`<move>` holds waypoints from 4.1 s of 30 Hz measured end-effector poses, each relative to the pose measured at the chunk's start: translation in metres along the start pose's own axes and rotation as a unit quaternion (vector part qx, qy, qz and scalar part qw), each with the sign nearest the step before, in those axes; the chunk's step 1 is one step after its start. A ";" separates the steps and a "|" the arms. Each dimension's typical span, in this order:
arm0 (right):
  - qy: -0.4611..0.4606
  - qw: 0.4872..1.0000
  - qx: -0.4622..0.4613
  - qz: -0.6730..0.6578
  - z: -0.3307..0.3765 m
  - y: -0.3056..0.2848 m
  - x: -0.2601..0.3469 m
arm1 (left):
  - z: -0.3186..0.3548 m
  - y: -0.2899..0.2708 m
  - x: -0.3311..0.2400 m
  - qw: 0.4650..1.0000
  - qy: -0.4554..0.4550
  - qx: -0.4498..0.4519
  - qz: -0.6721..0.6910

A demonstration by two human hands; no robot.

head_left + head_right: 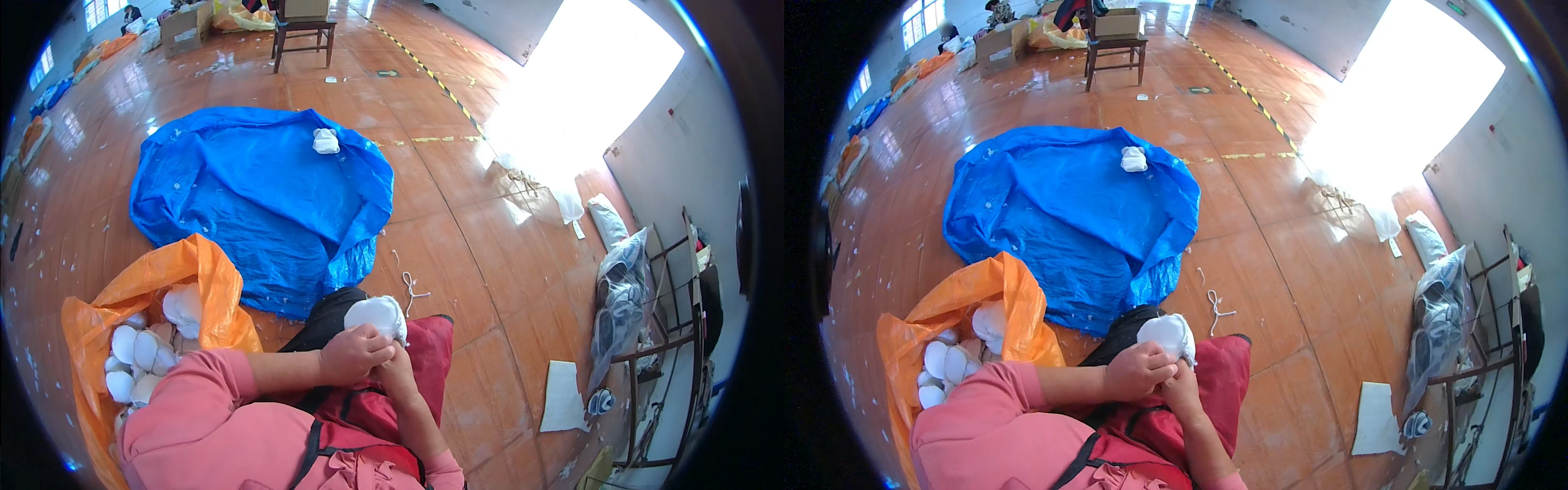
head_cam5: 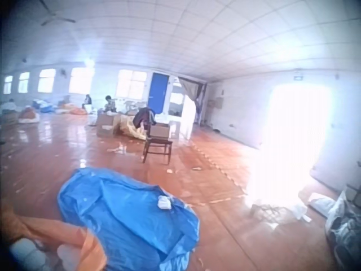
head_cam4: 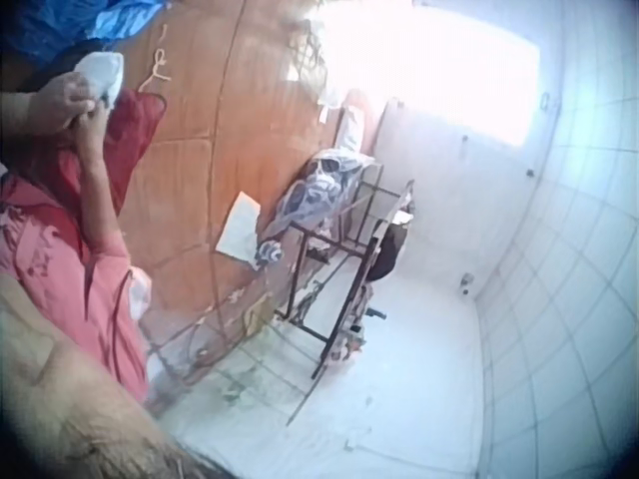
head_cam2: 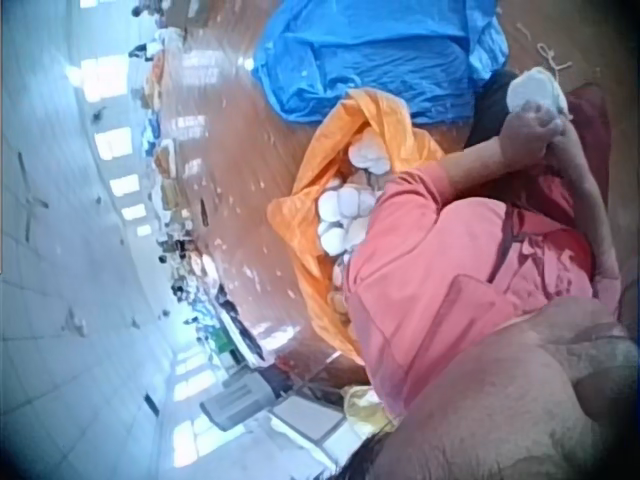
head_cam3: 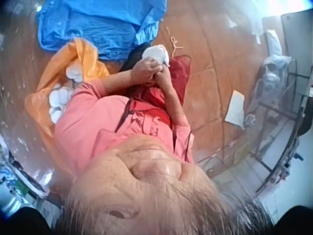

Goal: The person sits on the floor and repeatedly stuffs white material into white socks, shaping them into small bundles. They pick up socks from an orange bag, fill them with the material, and place the finished bundles onto a blue tarp nearby.

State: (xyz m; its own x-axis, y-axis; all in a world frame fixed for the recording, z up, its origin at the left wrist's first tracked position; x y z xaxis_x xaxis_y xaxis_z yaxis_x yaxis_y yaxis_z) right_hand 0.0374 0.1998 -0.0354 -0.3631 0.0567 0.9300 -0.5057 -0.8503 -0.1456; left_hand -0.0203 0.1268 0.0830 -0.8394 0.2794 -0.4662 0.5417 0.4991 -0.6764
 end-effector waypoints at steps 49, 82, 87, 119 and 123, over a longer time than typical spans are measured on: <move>-0.063 0.993 0.072 -0.075 -0.007 0.019 -0.021 | 0.109 0.046 0.085 0.816 -0.538 0.147 0.154; -0.110 0.927 0.221 -0.284 0.051 0.004 0.010 | 0.063 0.010 0.053 0.903 -0.326 0.075 0.270; -0.110 0.919 0.230 -0.300 0.052 0.006 -0.004 | 0.065 0.014 0.050 0.914 -0.308 0.131 0.228; -0.151 0.962 0.031 -0.228 0.032 -0.041 0.026 | 0.027 0.023 0.001 0.872 -0.156 0.280 0.370; -0.157 0.942 0.141 -0.263 0.031 -0.008 0.027 | 0.043 0.056 -0.003 0.804 -0.244 0.335 0.426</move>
State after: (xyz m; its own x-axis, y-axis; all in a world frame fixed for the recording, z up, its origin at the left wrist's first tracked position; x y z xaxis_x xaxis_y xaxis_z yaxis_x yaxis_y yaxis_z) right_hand 0.0563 0.1918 0.0015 0.1500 0.3891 0.9089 -0.3069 -0.8556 0.4169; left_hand 0.0145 0.1190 0.0220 -0.1229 -0.1512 -0.9808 0.9501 -0.3035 -0.0723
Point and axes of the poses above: each hand's wrist, its own z-axis away from the middle knuckle, its own y-axis out of the palm, x = y × z, the point moved 9 cm from there along -z, towards the middle knuckle, and after that the axes turned 3 degrees about z, right-handed, at the moved point
